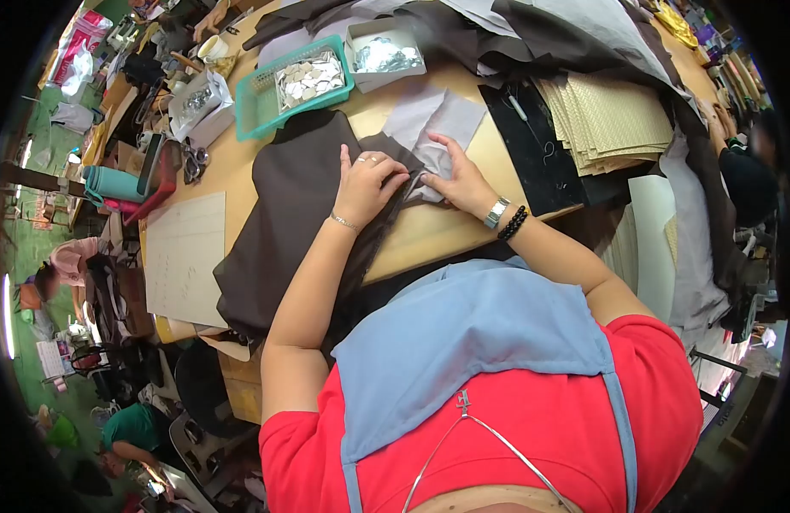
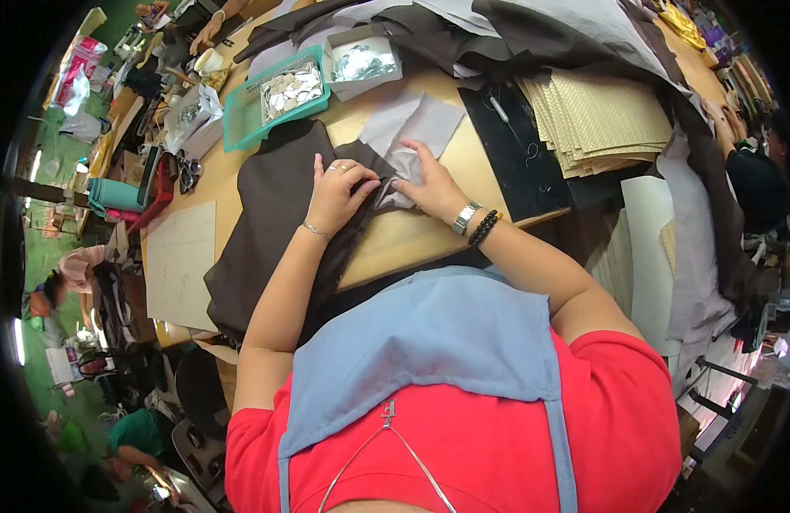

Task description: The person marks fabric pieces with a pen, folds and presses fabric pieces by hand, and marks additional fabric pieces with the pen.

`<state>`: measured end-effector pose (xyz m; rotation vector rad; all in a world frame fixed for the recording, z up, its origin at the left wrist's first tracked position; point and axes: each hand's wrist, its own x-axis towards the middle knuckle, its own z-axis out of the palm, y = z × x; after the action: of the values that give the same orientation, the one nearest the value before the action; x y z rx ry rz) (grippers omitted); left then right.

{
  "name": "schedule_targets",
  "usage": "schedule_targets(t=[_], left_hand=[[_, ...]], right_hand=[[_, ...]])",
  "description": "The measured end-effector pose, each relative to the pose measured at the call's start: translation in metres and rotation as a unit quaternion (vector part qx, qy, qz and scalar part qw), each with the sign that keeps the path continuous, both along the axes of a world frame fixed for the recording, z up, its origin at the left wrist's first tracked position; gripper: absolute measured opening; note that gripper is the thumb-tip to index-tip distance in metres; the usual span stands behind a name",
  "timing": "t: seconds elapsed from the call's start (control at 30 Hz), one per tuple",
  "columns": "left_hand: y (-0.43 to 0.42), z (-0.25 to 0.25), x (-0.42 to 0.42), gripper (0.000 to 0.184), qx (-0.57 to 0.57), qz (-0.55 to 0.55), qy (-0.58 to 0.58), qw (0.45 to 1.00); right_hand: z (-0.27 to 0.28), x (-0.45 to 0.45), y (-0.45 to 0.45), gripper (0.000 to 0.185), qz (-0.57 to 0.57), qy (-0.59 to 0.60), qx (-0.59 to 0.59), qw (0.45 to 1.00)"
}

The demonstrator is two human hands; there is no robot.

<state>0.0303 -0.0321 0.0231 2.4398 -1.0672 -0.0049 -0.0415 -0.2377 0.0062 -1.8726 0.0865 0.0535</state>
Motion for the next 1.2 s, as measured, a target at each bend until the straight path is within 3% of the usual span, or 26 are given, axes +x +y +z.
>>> schedule_targets(t=[0.03,0.1,0.17,0.23,0.27,0.3,0.33,0.37,0.5,0.53,0.63,0.67,0.77,0.83,0.9,0.93,1.03,1.1,1.2], left_hand=[[0.003,0.0,-0.002,0.016,0.013,0.004,0.012,1.0],[0.002,-0.005,-0.009,0.013,-0.05,0.006,0.001,0.999],[-0.001,-0.014,-0.009,0.014,-0.068,0.028,0.055,0.996],[-0.001,-0.019,-0.01,0.015,-0.109,0.045,0.096,0.988],[-0.001,-0.021,-0.01,0.016,-0.128,0.053,0.116,0.984],[0.0,-0.017,-0.012,0.016,-0.112,0.055,0.133,0.983],[0.001,-0.013,-0.014,0.017,-0.097,0.058,0.15,0.982],[0.003,-0.009,-0.017,0.018,-0.08,0.063,0.168,0.981],[0.0,0.005,-0.029,0.029,0.003,0.065,0.163,0.985],[-0.004,0.008,-0.033,0.042,0.017,0.075,0.148,0.986],[-0.014,0.006,-0.047,0.051,0.064,0.097,0.077,0.99],[-0.014,-0.002,-0.049,0.053,0.049,0.103,0.065,0.991],[-0.012,-0.017,-0.051,0.052,0.012,0.09,0.014,0.996],[-0.012,-0.02,-0.052,0.044,0.0,0.089,0.006,0.996],[-0.012,-0.02,-0.051,0.039,-0.003,0.083,0.01,0.996],[-0.013,-0.02,-0.05,0.033,-0.033,0.08,-0.002,0.996],[-0.005,-0.017,-0.047,0.018,-0.113,0.028,-0.03,0.993],[0.004,-0.02,-0.045,0.013,-0.148,-0.025,-0.042,0.988],[0.007,-0.02,-0.051,0.019,-0.121,0.006,-0.034,0.992]], right_hand=[[0.01,-0.003,0.001,0.077,-0.002,0.085,0.005,0.996],[0.002,-0.006,0.004,0.08,0.031,-0.064,-0.047,0.996],[-0.002,-0.013,0.006,0.083,0.074,-0.085,-0.106,0.988],[0.023,-0.023,0.013,0.088,0.122,0.02,-0.171,0.977],[0.014,-0.027,0.014,0.083,0.135,-0.06,-0.123,0.981],[0.012,-0.03,0.016,0.079,0.12,0.009,0.055,0.991],[0.012,-0.032,0.021,0.076,0.101,0.078,0.231,0.965],[0.011,-0.036,0.024,0.072,0.078,0.146,0.398,0.902],[0.012,-0.065,0.021,0.067,0.131,0.244,0.301,0.912],[0.003,-0.069,0.022,0.067,0.14,0.22,0.268,0.927],[0.01,-0.074,0.015,0.068,0.165,0.238,0.189,0.938],[0.015,-0.073,0.008,0.056,0.218,0.224,0.098,0.945],[0.046,-0.054,-0.007,0.043,0.231,0.216,-0.038,0.948],[0.049,-0.039,-0.019,0.036,0.142,-0.013,-0.214,0.966],[0.015,-0.023,-0.036,0.037,0.045,-0.264,-0.324,0.907],[0.009,-0.019,-0.043,0.037,0.046,-0.191,-0.379,0.904],[-0.005,-0.018,-0.052,0.042,0.036,-0.206,-0.469,0.858],[-0.015,-0.017,-0.053,0.047,0.031,-0.194,-0.462,0.865],[-0.01,-0.016,-0.055,0.048,0.02,-0.193,-0.45,0.872]])
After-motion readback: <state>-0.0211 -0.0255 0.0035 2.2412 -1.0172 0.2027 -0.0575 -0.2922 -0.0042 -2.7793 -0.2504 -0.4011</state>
